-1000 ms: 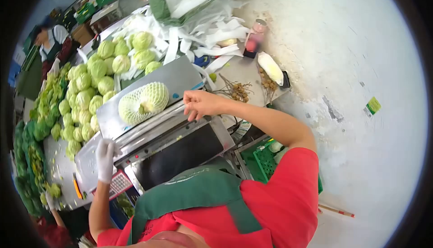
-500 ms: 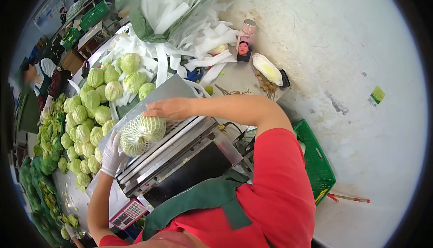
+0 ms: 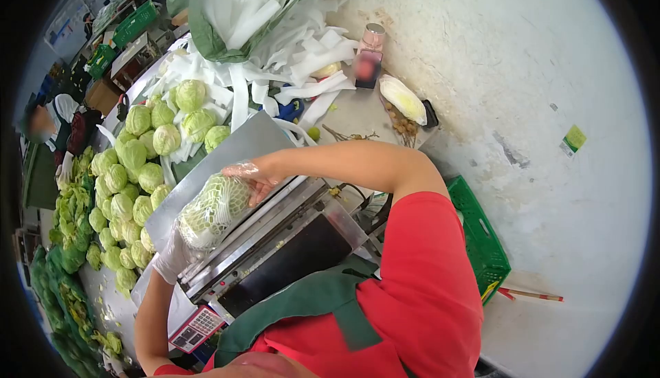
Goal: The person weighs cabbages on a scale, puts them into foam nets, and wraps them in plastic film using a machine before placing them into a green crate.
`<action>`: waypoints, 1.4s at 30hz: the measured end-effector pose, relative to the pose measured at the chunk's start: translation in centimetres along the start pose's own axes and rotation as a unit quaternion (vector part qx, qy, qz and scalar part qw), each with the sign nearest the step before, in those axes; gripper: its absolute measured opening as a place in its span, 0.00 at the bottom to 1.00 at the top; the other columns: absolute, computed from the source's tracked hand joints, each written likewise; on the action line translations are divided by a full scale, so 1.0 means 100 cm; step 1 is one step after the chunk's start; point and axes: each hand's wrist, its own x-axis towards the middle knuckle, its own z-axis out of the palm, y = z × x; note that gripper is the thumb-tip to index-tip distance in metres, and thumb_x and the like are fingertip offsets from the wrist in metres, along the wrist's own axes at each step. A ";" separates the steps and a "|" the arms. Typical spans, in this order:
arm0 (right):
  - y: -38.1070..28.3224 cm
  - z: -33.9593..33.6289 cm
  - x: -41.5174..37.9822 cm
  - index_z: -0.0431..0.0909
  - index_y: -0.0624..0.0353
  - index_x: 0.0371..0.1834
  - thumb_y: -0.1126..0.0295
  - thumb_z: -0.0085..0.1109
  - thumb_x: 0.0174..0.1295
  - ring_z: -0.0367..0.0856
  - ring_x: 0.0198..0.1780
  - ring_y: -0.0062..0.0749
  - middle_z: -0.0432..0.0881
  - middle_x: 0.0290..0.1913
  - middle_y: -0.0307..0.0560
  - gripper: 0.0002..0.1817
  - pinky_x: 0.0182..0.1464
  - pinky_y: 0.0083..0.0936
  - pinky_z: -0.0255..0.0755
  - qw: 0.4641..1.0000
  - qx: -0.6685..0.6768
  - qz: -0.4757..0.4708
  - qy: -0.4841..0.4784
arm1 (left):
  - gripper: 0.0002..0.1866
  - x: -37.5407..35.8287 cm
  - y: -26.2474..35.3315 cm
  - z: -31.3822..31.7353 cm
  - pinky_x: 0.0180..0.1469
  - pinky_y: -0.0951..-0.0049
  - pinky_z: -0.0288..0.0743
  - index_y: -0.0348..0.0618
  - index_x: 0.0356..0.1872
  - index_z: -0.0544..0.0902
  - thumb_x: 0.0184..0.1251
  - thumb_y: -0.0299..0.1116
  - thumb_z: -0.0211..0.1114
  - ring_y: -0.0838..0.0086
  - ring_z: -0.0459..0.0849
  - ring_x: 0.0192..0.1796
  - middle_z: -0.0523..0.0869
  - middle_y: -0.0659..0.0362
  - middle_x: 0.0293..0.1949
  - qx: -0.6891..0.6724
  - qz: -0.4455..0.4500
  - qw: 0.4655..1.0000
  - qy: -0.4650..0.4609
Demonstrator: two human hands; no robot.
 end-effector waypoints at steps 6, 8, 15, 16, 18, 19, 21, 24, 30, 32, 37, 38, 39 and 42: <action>0.007 -0.021 -0.017 0.66 0.47 0.64 0.54 0.50 0.66 0.83 0.38 0.37 0.77 0.50 0.52 0.24 0.34 0.24 0.78 0.778 -0.544 -0.217 0.228 | 0.31 -0.018 0.028 -0.033 0.47 0.68 0.78 0.40 0.67 0.64 0.69 0.45 0.59 0.65 0.81 0.51 0.78 0.51 0.56 0.115 -0.324 0.934 0.102; 0.007 -0.032 -0.025 0.65 0.42 0.65 0.59 0.52 0.64 0.83 0.42 0.37 0.74 0.56 0.54 0.25 0.37 0.24 0.78 0.565 -0.687 -0.370 0.268 | 0.27 -0.027 0.035 -0.032 0.46 0.64 0.78 0.37 0.61 0.71 0.66 0.40 0.62 0.59 0.81 0.50 0.79 0.44 0.53 0.519 -0.022 0.826 0.219; 0.002 -0.024 0.002 0.60 0.29 0.68 0.69 0.63 0.51 0.76 0.54 0.45 0.65 0.64 0.55 0.39 0.50 0.35 0.75 0.426 -0.725 -0.530 0.109 | 0.30 -0.005 0.025 -0.029 0.57 0.57 0.71 0.37 0.61 0.68 0.56 0.28 0.66 0.45 0.75 0.57 0.74 0.39 0.58 0.693 0.311 0.643 -0.099; 0.003 -0.019 0.006 0.60 0.29 0.68 0.70 0.65 0.49 0.75 0.55 0.47 0.64 0.65 0.54 0.41 0.52 0.37 0.75 0.495 -0.725 -0.467 0.111 | 0.31 -0.003 0.010 -0.041 0.62 0.58 0.67 0.39 0.62 0.68 0.56 0.29 0.67 0.47 0.73 0.61 0.71 0.40 0.61 0.701 0.285 0.649 -0.078; 0.011 -0.017 0.017 0.59 0.30 0.68 0.70 0.68 0.48 0.75 0.53 0.48 0.64 0.65 0.55 0.42 0.52 0.36 0.74 0.531 -0.679 -0.490 0.125 | 0.32 0.004 -0.029 -0.057 0.63 0.59 0.65 0.40 0.63 0.68 0.55 0.28 0.67 0.48 0.72 0.62 0.70 0.41 0.63 0.622 0.209 0.755 -0.020; 0.014 -0.017 0.021 0.59 0.31 0.69 0.70 0.70 0.47 0.75 0.52 0.49 0.64 0.64 0.55 0.44 0.51 0.36 0.73 0.566 -0.632 -0.511 0.138 | 0.33 0.006 -0.038 -0.061 0.65 0.60 0.63 0.40 0.63 0.67 0.54 0.27 0.68 0.50 0.71 0.63 0.68 0.42 0.64 0.525 0.128 0.841 0.039; 0.010 -0.016 0.027 0.56 0.33 0.70 0.69 0.73 0.43 0.75 0.53 0.50 0.66 0.60 0.56 0.49 0.51 0.38 0.73 0.629 -0.584 -0.497 0.128 | 0.35 0.012 -0.010 -0.027 0.61 0.58 0.71 0.54 0.63 0.64 0.54 0.23 0.69 0.48 0.74 0.61 0.69 0.39 0.62 0.529 0.296 0.794 0.037; 0.005 -0.008 0.015 0.53 0.39 0.72 0.67 0.77 0.39 0.74 0.53 0.52 0.70 0.53 0.56 0.54 0.53 0.41 0.71 0.709 -0.515 -0.469 0.115 | 0.32 0.006 0.009 -0.022 0.61 0.61 0.71 0.41 0.66 0.63 0.67 0.48 0.59 0.60 0.77 0.58 0.72 0.50 0.62 0.556 0.231 0.797 0.049; 0.039 0.049 -0.055 0.52 0.49 0.72 0.55 0.73 0.46 0.77 0.54 0.45 0.73 0.56 0.53 0.50 0.58 0.35 0.70 0.800 -0.391 -0.452 0.057 | 0.52 -0.076 0.076 0.074 0.63 0.63 0.70 0.41 0.70 0.59 0.47 0.56 0.75 0.62 0.75 0.61 0.71 0.52 0.63 0.073 -0.068 0.995 -0.005; 0.061 0.067 -0.062 0.53 0.51 0.72 0.45 0.64 0.54 0.79 0.51 0.40 0.73 0.58 0.52 0.46 0.56 0.35 0.73 0.957 -0.108 -0.208 -0.172 | 0.48 -0.097 0.047 0.078 0.64 0.62 0.69 0.40 0.68 0.61 0.48 0.47 0.75 0.64 0.75 0.61 0.72 0.53 0.62 -0.130 -0.200 0.971 -0.027; 0.137 0.091 -0.097 0.58 0.47 0.70 0.34 0.49 0.60 0.83 0.40 0.35 0.75 0.56 0.54 0.40 0.45 0.31 0.80 0.984 0.095 0.073 -0.135 | 0.18 -0.089 0.021 0.131 0.55 0.63 0.73 0.38 0.44 0.82 0.51 0.33 0.70 0.59 0.83 0.49 0.84 0.52 0.45 0.321 0.182 0.905 -0.212; 0.147 0.092 -0.097 0.58 0.46 0.70 0.35 0.48 0.61 0.83 0.40 0.36 0.74 0.57 0.54 0.40 0.45 0.32 0.80 0.984 0.101 0.075 -0.127 | 0.17 -0.093 0.011 0.134 0.59 0.63 0.71 0.38 0.44 0.83 0.51 0.29 0.71 0.59 0.81 0.52 0.84 0.51 0.47 0.289 0.131 0.922 -0.221; 0.156 0.089 -0.095 0.58 0.46 0.70 0.35 0.48 0.61 0.83 0.40 0.36 0.74 0.57 0.54 0.40 0.45 0.32 0.80 0.983 0.103 0.076 -0.128 | 0.17 -0.098 -0.004 0.136 0.62 0.63 0.68 0.37 0.44 0.83 0.50 0.26 0.71 0.59 0.80 0.55 0.83 0.50 0.49 0.256 0.079 0.936 -0.229; 0.176 0.081 -0.092 0.55 0.42 0.72 0.36 0.47 0.63 0.81 0.48 0.39 0.70 0.63 0.52 0.38 0.50 0.36 0.78 0.977 0.120 0.068 -0.163 | 0.25 -0.117 -0.052 0.124 0.63 0.65 0.68 0.39 0.58 0.74 0.58 0.29 0.67 0.64 0.77 0.59 0.78 0.54 0.58 0.178 0.001 0.955 -0.237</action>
